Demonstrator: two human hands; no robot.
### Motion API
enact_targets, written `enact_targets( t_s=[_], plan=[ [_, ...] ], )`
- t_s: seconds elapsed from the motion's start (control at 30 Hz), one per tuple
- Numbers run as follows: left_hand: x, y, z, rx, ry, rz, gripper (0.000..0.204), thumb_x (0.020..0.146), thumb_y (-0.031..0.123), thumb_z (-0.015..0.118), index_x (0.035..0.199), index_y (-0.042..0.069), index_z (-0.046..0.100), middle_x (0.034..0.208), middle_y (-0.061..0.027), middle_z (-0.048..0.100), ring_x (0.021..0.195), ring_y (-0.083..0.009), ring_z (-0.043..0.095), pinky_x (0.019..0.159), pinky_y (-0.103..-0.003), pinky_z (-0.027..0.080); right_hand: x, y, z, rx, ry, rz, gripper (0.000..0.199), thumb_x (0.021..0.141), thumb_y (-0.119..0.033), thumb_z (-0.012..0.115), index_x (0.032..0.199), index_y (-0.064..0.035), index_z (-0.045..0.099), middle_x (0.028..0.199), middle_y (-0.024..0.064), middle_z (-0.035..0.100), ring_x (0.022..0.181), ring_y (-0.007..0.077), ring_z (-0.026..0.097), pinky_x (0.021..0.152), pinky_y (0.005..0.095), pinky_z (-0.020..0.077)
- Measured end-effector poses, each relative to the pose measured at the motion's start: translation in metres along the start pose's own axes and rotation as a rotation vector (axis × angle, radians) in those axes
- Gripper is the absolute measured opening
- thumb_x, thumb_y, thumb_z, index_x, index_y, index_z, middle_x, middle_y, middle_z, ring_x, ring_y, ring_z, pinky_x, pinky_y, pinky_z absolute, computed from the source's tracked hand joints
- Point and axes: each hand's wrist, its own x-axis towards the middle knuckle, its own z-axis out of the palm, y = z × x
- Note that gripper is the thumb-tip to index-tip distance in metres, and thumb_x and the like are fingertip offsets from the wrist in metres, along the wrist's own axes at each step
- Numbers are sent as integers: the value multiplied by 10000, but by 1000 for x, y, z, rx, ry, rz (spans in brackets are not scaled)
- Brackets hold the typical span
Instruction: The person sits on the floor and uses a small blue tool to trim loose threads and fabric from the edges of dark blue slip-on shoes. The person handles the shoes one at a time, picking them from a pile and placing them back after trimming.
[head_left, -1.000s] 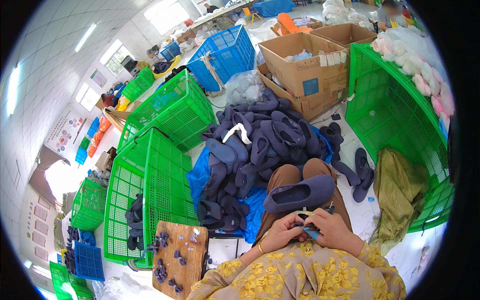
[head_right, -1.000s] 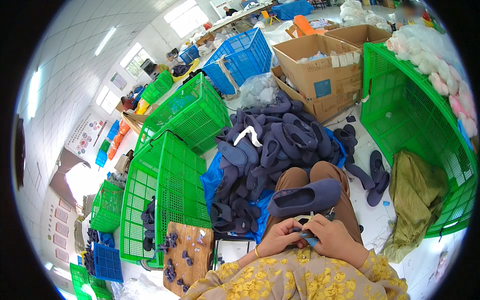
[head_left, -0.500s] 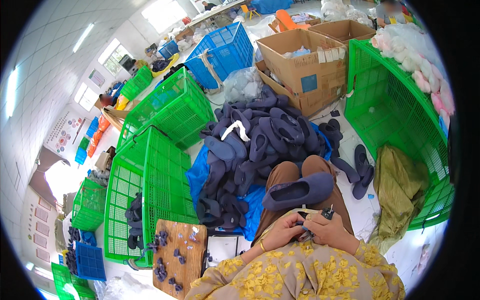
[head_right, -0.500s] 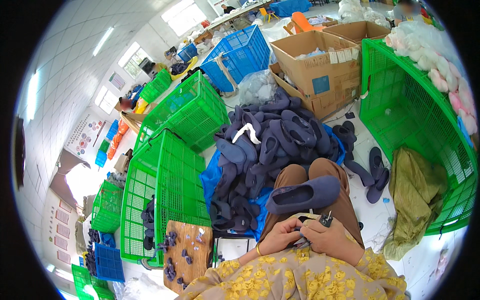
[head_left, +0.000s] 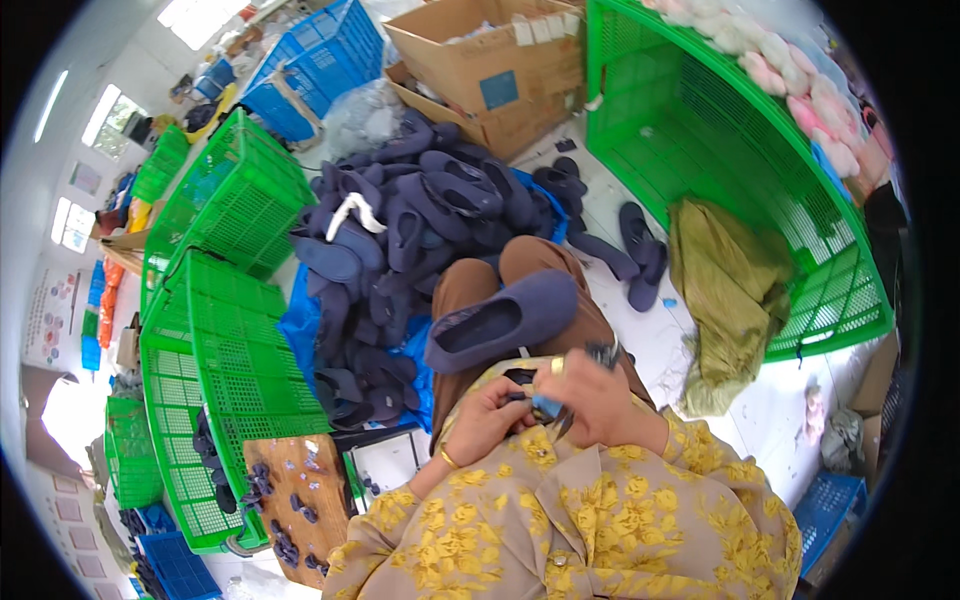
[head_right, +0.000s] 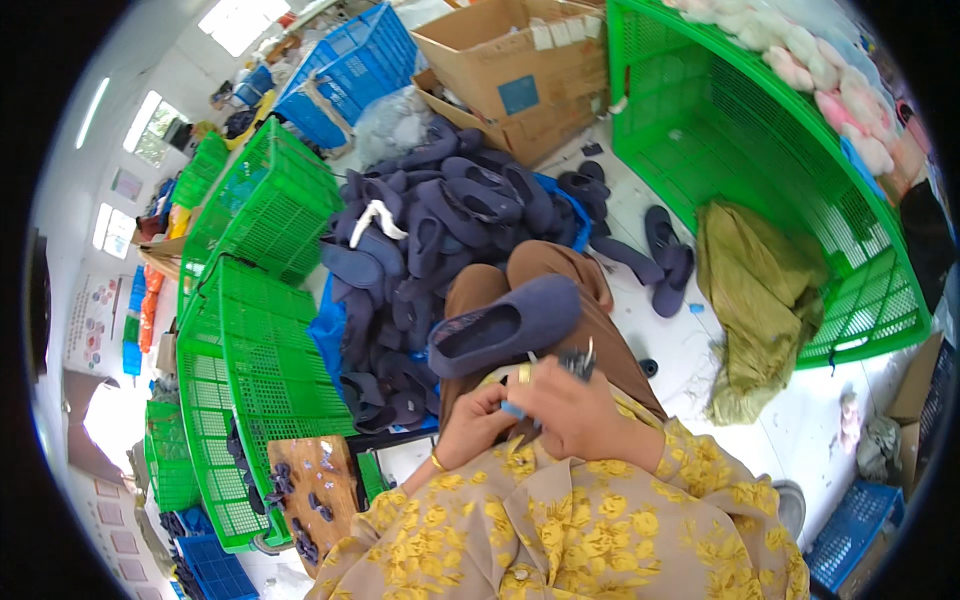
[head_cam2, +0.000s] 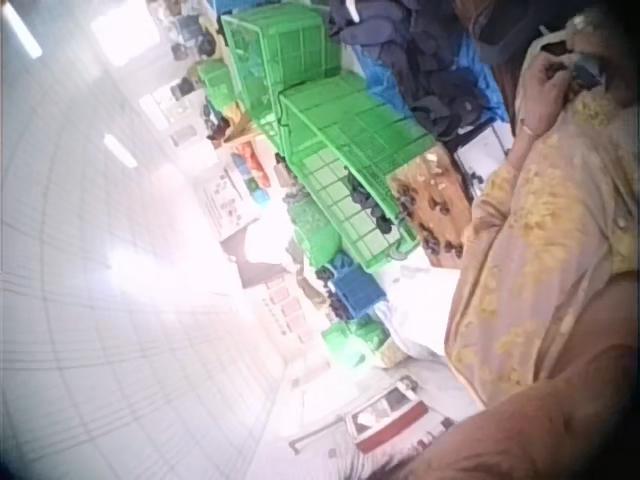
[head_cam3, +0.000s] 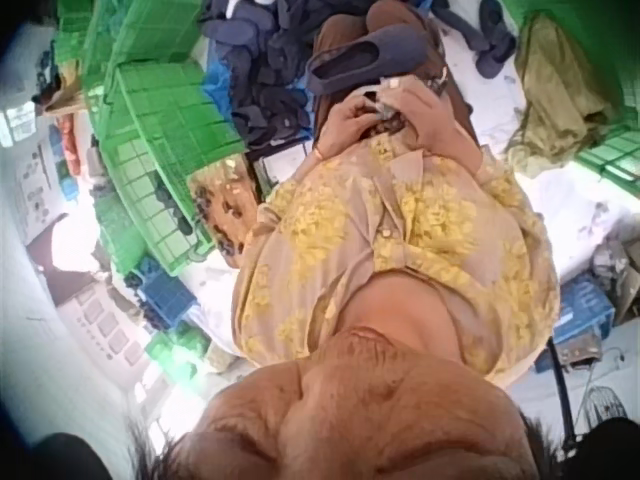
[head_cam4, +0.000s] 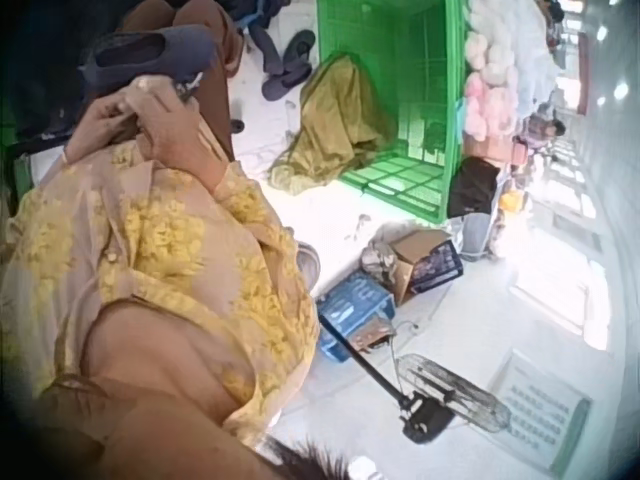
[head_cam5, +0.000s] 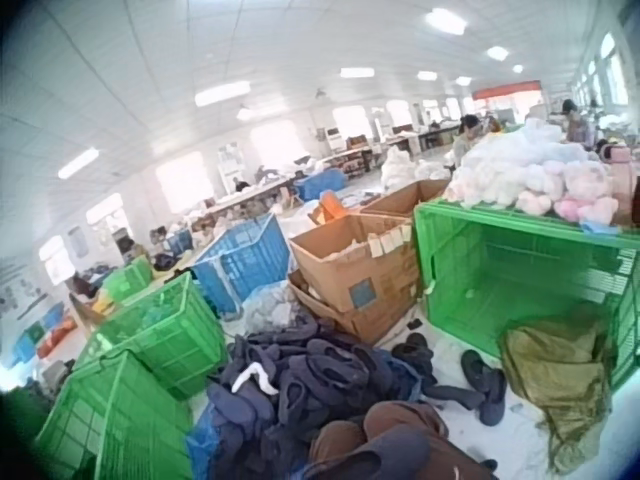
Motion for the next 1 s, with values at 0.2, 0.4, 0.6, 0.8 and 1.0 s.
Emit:
enact_targets(
  t_s=[0.2,0.4,0.6,0.8,1.0],
  plan=[
    [1,37,5,106,33,28,154,981,65,554,1105,-20,585,845,-93,693,666,-98,636,609,-223,521,5,24,-39,1404,330,940,84,999,-167,546,1064,-115,541,661,13,524,478,68,402,426,220,291],
    [17,55,-9,186,94,105,102,985,84,556,985,-2,610,703,-28,634,577,-56,573,536,-184,458,-18,95,-171,1304,921,726,109,983,-103,513,1059,-32,544,699,-50,349,577,55,323,582,224,383],
    [34,57,-24,363,122,92,116,993,107,550,970,8,605,700,-30,635,564,-64,581,525,-185,460,-165,168,-391,-191,1261,590,156,982,-79,520,1056,47,576,888,90,620,795,153,622,856,340,556],
    [45,53,-12,268,31,55,113,983,110,561,942,11,598,687,-27,636,552,-56,570,521,-183,454,-178,148,-374,-926,1167,744,236,930,-124,579,1119,16,591,902,67,654,778,155,630,705,292,526],
    [59,70,15,276,30,15,141,952,138,625,892,16,590,630,-14,626,525,-32,557,491,-178,440,-59,80,-72,-24,384,630,374,811,-179,745,1144,-86,603,949,24,627,785,168,571,726,292,473]
  ],
)
